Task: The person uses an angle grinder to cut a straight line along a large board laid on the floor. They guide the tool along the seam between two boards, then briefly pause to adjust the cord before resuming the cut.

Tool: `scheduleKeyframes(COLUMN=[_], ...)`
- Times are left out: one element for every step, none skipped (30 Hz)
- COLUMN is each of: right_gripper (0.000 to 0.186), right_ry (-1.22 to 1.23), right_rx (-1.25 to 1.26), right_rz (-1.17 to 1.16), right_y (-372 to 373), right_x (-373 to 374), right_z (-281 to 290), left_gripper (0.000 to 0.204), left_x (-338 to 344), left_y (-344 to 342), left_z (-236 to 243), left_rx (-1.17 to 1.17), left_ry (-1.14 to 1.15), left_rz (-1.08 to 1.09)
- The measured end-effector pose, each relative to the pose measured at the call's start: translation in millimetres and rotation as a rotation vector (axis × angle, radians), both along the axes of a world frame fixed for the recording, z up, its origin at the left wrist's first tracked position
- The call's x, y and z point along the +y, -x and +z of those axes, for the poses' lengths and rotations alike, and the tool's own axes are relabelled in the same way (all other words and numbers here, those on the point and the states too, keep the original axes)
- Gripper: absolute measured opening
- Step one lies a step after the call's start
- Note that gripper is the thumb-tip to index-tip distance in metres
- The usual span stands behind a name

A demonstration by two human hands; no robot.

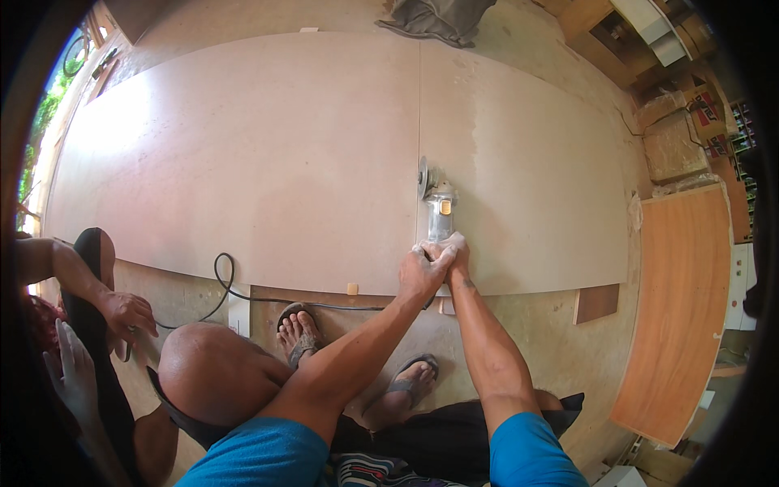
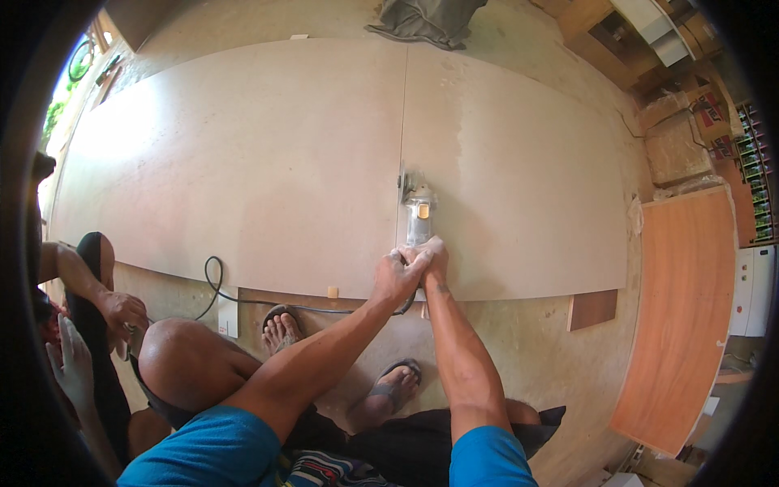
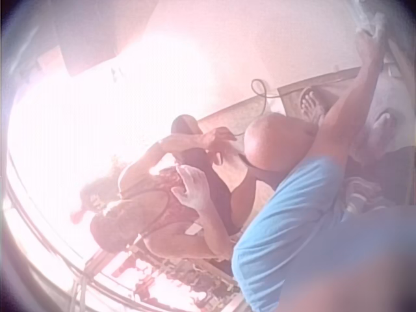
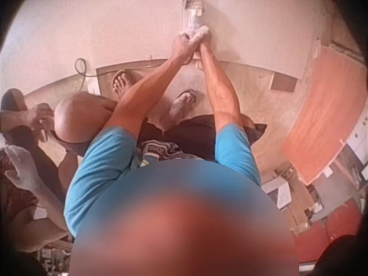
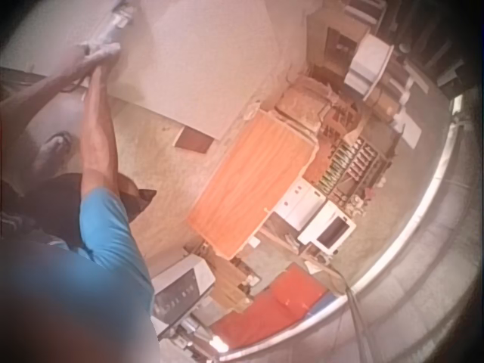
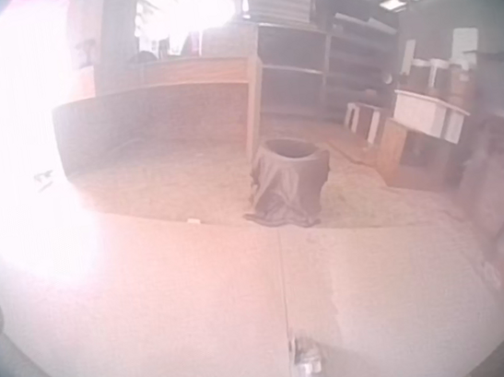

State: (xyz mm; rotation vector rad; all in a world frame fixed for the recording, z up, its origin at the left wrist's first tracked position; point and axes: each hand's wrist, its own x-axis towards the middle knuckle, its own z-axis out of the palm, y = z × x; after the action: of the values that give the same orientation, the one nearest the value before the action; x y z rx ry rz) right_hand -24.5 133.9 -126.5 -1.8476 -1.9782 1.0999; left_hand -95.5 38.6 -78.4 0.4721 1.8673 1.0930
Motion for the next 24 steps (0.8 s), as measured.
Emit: scheduleKeyframes(right_gripper=[0.045,0.044,0.046,0.049,0.053,0.049,0.047,0.044,0.044,0.044,0.045,0.049,0.054,0.06,0.06,0.06,0.06,0.06,0.059,0.059,0.059,0.059,0.059,0.053], right_ry=[0.018,0.036,0.051,0.07,0.084,0.067,0.049,0.031,0.018,0.007,0.021,0.048,0.1,0.135,0.139,0.124,0.108,0.113,0.118,0.123,0.12,0.117,0.114,0.069], right_rx=[0.001,0.002,0.006,0.008,0.006,-0.006,-0.024,-0.039,-0.023,-0.006,-0.004,-0.01,-0.03,-0.041,-0.046,-0.041,-0.036,-0.049,-0.062,-0.077,-0.04,-0.004,0.023,0.016], right_rz=[0.005,0.009,0.009,0.008,0.003,0.0,-0.009,-0.015,-0.015,-0.016,-0.021,-0.006,0.005,0.016,0.014,0.012,0.01,0.008,0.006,0.005,0.001,-0.003,-0.011,-0.013], right_y=[-1.1,-1.9,-2.6,-3.3,-3.6,-3.2,-3.0,-2.3,-2.4,-2.3,-3.2,-4.0,-5.4,-6.6,-7.3,-7.8,-8.3,-8.2,-8.9,-9.5,-11.0,-12.6,-13.4,-14.3], right_x=[0.4,0.6,0.7,0.4,-0.2,-0.5,-2.0,-2.9,-3.8,-4.6,-5.2,-4.8,-4.4,-3.4,-4.4,-5.5,-5.9,-6.4,-6.7,-7.6,-9.1,-10.4,-11.9,-12.4], right_z=[-0.6,-0.9,-1.4,-1.6,-1.9,-2.1,-2.5,-2.7,-2.7,-2.8,-2.6,-2.4,-2.1,-1.8,-2.4,-3.0,-3.7,-4.9,-6.0,-7.3,-8.5,-9.8,-11.5,-13.4], left_gripper=[0.068,0.068,0.068,0.067,0.067,0.067,0.068,0.068,0.068,0.068,0.068,0.068,0.068,0.068,0.068,0.068,0.068,0.069,0.069,0.07,0.07,0.07,0.07,0.071], left_x=[-0.4,-0.6,-0.7,-1.3,-1.7,-1.9,-3.0,-3.7,-4.1,-4.4,-5.1,-5.3,-6.3,-7.3,-8.2,-9.3,-9.9,-10.6,-11.5,-12.6,-13.0,-13.2,-13.9,-13.9], left_y=[0.1,0.1,-0.1,-0.7,-1.4,-1.4,-2.2,-2.3,-2.8,-3.4,-4.1,-4.5,-5.1,-5.4,-5.8,-5.9,-6.0,-6.0,-6.4,-7.0,-7.4,-7.9,-8.6,-9.3], left_z=[0.9,1.8,2.0,2.1,1.8,1.3,0.6,0.0,-0.7,-1.0,-1.1,-1.0,-0.7,-0.3,0.2,0.5,0.7,0.7,0.5,0.3,-0.2,-0.7,-1.0,-1.5], left_rx=[0.0,0.001,0.016,0.028,0.042,0.036,0.029,0.02,0.024,0.023,0.011,0.021,0.021,0.022,0.023,0.025,0.026,0.027,0.025,0.022,0.033,0.043,0.054,0.061], left_ry=[0.001,0.012,0.013,0.027,0.046,0.031,0.025,0.029,0.014,0.011,0.02,0.013,0.019,0.025,0.027,0.027,0.031,0.027,0.028,0.038,0.032,0.034,0.036,0.026], left_rz=[-0.003,-0.002,-0.008,-0.012,-0.014,-0.015,-0.015,-0.014,-0.011,-0.007,-0.006,-0.004,-0.004,-0.004,-0.012,-0.018,-0.023,-0.029,-0.032,-0.034,-0.035,-0.034,-0.033,-0.035])
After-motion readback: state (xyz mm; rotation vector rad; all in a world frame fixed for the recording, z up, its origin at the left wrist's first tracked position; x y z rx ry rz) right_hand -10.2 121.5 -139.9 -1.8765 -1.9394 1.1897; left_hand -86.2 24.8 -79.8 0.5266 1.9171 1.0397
